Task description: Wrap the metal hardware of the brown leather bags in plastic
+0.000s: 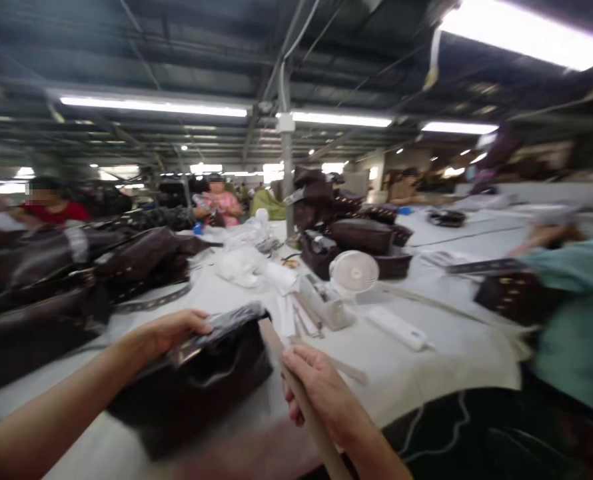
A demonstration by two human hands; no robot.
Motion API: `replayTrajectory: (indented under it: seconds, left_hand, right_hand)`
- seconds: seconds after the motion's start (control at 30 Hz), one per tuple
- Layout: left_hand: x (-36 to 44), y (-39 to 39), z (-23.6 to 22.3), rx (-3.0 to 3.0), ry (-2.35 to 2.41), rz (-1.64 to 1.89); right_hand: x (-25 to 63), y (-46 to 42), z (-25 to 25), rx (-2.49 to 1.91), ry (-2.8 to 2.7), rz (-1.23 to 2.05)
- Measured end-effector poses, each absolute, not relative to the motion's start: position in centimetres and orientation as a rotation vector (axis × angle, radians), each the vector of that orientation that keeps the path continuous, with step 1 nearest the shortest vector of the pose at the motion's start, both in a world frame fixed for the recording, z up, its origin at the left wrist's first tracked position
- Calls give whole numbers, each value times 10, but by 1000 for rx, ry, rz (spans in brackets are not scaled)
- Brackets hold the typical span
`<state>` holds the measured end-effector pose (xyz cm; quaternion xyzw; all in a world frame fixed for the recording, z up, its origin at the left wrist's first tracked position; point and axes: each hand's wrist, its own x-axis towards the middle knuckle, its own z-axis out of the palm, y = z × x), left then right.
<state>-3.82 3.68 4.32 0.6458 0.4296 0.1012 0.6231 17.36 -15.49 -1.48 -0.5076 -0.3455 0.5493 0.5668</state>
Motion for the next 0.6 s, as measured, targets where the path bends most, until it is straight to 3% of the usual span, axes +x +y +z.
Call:
replayTrajectory:
  seconds: [0.2, 0.6]
  left_hand:
    - [-57, 49, 28, 1328, 976, 239]
    - [-61, 75, 34, 1116, 907, 213]
  right_hand:
    - [121, -134, -36, -1276, -918, 1475]
    - [116, -112, -26, -1130, -853, 1544]
